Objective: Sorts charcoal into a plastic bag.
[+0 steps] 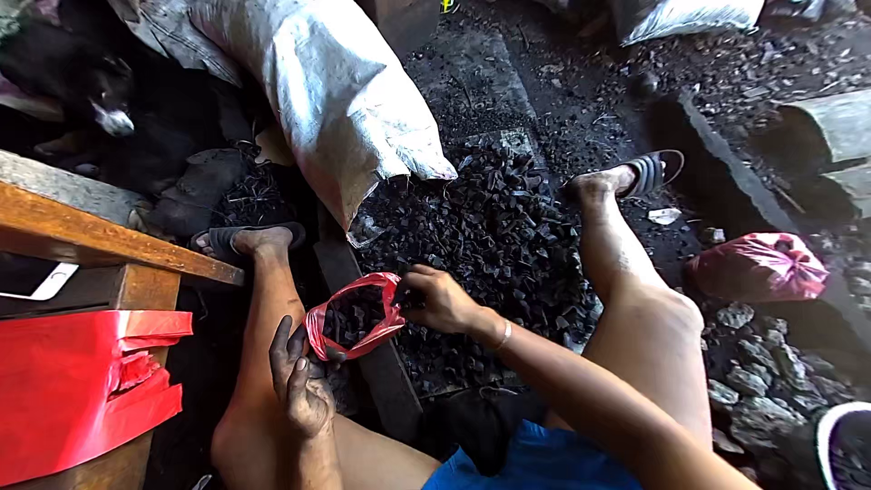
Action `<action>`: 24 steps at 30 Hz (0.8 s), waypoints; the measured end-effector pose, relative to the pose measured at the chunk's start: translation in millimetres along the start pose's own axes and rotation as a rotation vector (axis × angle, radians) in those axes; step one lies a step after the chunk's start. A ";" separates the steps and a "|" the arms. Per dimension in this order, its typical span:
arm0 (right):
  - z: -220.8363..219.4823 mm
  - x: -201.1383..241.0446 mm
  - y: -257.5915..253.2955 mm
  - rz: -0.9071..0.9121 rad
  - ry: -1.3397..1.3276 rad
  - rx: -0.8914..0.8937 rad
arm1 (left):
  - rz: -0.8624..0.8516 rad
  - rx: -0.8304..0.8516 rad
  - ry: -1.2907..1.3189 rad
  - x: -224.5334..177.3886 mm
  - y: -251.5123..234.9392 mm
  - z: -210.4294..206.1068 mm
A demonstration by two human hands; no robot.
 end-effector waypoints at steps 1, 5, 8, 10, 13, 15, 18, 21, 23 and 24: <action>-16.7 13.0 -15.9 0.038 -0.011 0.029 | -0.005 -0.003 0.019 0.3 0.8 1.9; -92.3 33.3 -55.1 0.055 0.074 0.232 | -0.007 0.011 0.030 -2.3 5.4 2.9; -137.2 27.2 -63.7 0.017 0.103 0.304 | -0.008 0.030 0.028 -1.5 4.1 -4.2; -160.1 23.6 -65.7 -0.026 0.104 0.308 | -0.011 0.046 0.016 -2.4 1.3 -8.8; -178.2 29.3 -71.3 -0.043 0.101 0.326 | -0.005 0.040 0.012 -4.1 -1.3 -6.3; -179.9 31.4 -71.2 -0.036 0.143 0.377 | 0.002 -0.003 0.015 -5.6 -1.0 -2.8; -141.9 50.2 -57.9 0.085 0.131 0.347 | 0.022 -0.025 -0.012 -4.1 -0.5 2.2; -51.8 53.0 -25.2 0.207 0.068 0.100 | 0.037 -0.041 -0.023 -2.2 -2.1 2.8; -1.4 -0.6 -4.3 0.045 0.100 0.002 | 0.039 -0.039 0.001 -3.6 -2.3 1.0; 18.1 -39.4 6.4 -0.103 0.146 -0.020 | 0.042 -0.034 0.009 -4.3 -1.9 -0.6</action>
Point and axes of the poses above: each hand's wrist, its own y-axis away from the middle knuckle, its own z-axis out of the back of the hand, x = y × z, the point moved 9 cm from there along -y, towards the middle knuckle, and after that the axes turned 3 degrees about z, right-handed, at the moved point
